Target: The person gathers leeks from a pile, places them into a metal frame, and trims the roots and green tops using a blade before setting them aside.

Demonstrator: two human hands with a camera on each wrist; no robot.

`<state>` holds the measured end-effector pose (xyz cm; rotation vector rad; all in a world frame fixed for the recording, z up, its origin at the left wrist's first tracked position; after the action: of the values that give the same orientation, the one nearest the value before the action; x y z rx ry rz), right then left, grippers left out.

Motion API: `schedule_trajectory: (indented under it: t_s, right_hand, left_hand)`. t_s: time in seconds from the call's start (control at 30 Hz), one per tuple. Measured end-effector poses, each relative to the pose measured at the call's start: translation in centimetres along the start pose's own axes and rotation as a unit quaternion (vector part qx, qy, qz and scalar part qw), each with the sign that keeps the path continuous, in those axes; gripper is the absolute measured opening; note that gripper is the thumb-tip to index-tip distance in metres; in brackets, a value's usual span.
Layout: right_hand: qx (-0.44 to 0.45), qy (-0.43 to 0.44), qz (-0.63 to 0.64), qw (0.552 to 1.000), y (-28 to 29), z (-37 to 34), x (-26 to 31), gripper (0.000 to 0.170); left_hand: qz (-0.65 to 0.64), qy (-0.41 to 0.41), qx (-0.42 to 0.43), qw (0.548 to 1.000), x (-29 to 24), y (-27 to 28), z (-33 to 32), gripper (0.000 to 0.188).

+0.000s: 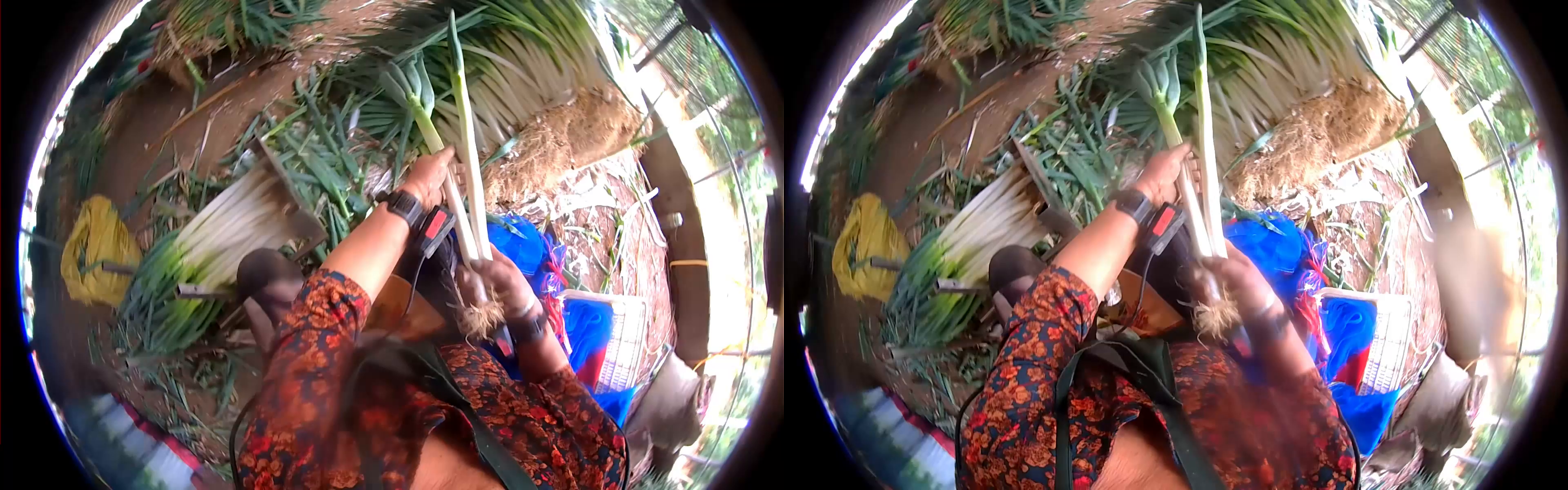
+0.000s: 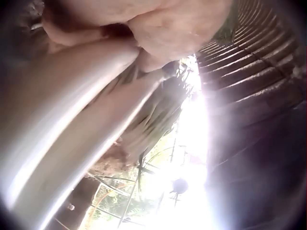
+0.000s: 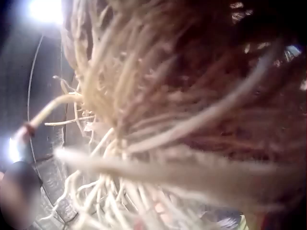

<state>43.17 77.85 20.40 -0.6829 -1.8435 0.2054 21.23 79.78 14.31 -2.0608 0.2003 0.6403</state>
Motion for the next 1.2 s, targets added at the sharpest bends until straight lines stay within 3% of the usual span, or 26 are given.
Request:
schedule_trajectory:
  t_s: [0.03,0.13,0.17,0.23,0.3,0.37,0.4,0.43,0.5,0.57,0.6,0.7,0.73,0.8,0.83,0.87,0.9,0.97,1.03,1.1,1.17,1.2]
  right_hand:
    - [0.015,-0.011,0.012,1.000,-1.0,-1.1,0.3,0.040]
    - [0.039,-0.018,-0.055,0.998,-1.9,-2.3,-0.4,0.044]
    - [0.030,-0.007,-0.062,0.998,-2.1,-2.4,-0.7,0.044]
    - [0.026,-0.055,-0.041,0.997,-2.2,-2.4,-1.5,0.046]
    - [0.056,-0.076,-0.069,0.993,-2.4,-2.0,-2.2,0.038]
    - [0.094,-0.096,-0.099,0.986,-2.9,-1.9,-2.3,0.036]
    - [0.121,-0.106,-0.113,0.980,-3.5,-1.8,-2.4,0.038]
    - [0.148,-0.121,-0.126,0.973,-4.0,-1.8,-2.7,0.039]
    - [0.200,-0.181,-0.103,0.957,-2.5,-1.7,-4.0,0.039]
    - [0.149,-0.146,-0.201,0.957,-4.0,-1.5,-3.2,0.042]
    - [0.121,-0.158,-0.201,0.959,-5.6,-1.4,-2.3,0.047]
    - [0.193,-0.216,-0.252,0.923,-9.5,0.8,-1.5,0.057]
    - [0.208,-0.165,-0.255,0.930,-10.8,1.8,-1.6,0.052]
    - [0.223,-0.048,-0.428,0.875,-9.4,6.0,-2.6,0.056]
    - [0.210,0.035,-0.539,0.815,-11.9,7.2,-2.2,0.058]
    - [0.177,0.112,-0.642,0.737,-14.3,8.4,-1.7,0.060]
    - [0.143,0.208,-0.755,0.605,-16.5,9.5,-1.6,0.065]
    - [0.140,0.401,-0.720,0.549,-20.2,12.3,-2.3,0.070]
    - [0.134,0.438,-0.764,0.454,-24.6,15.3,-2.8,0.071]
    - [0.121,0.391,-0.782,0.470,-26.7,20.7,-4.5,0.071]
    - [0.082,0.379,-0.791,0.474,-30.1,22.7,-5.7,0.067]
    - [0.090,0.364,-0.800,0.468,-30.8,24.4,-6.8,0.063]
  left_hand:
    - [0.057,-0.050,-0.046,0.996,-0.8,0.6,0.0,0.040]
    - [-0.046,-0.107,-0.125,0.985,-4.4,1.6,-3.3,0.066]
    - [-0.093,-0.091,-0.120,0.984,-5.3,2.4,-4.0,0.061]
    - [-0.166,-0.084,-0.026,0.982,-6.4,4.8,-3.2,0.049]
    - [-0.123,-0.152,-0.035,0.980,-7.3,4.6,-6.4,0.049]
    - [-0.092,-0.203,0.014,0.975,-8.1,5.0,-7.4,0.052]
    - [-0.054,-0.247,-0.021,0.967,-8.7,5.4,-8.1,0.051]
    - [-0.042,-0.247,-0.015,0.968,-9.3,5.2,-9.8,0.051]
    - [-0.152,-0.198,-0.005,0.968,-10.0,6.9,-11.4,0.049]
    - [-0.198,-0.285,0.089,0.934,-11.9,8.8,-12.0,0.041]
    - [-0.187,-0.257,0.102,0.942,-12.5,10.1,-12.3,0.037]
    - [-0.123,-0.321,0.027,0.939,-15.0,14.1,-15.0,0.037]
    - [-0.147,-0.331,0.021,0.932,-16.0,14.5,-17.2,0.033]
    - [-0.121,-0.418,-0.076,0.897,-18.6,16.8,-21.1,0.030]
    - [-0.118,-0.451,-0.106,0.878,-19.6,17.3,-24.1,0.029]
    - [-0.136,-0.479,-0.108,0.861,-20.7,18.2,-26.2,0.029]
    - [-0.154,-0.504,-0.109,0.843,-21.8,19.2,-28.3,0.029]
    - [-0.076,-0.571,-0.231,0.784,-23.3,21.5,-33.8,0.032]
    - [0.133,-0.691,-0.308,0.641,-24.2,22.1,-39.5,0.030]
    - [-0.066,-0.658,-0.211,0.720,-25.2,25.1,-41.6,0.032]
    - [-0.107,-0.672,-0.215,0.700,-25.0,28.8,-43.9,0.032]
    - [-0.100,-0.653,-0.225,0.717,-24.3,32.2,-44.7,0.030]
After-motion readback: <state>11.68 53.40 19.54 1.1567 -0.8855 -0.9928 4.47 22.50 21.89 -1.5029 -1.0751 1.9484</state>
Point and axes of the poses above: each hand's wrist, its own z-axis towards the middle knuckle, its own y-axis out of the back of the hand, x = y × z, the point moved 4 cm from there along z, towards the middle knuckle, and after that the axes turned 5 degrees about -z, right-handed, at the moved point
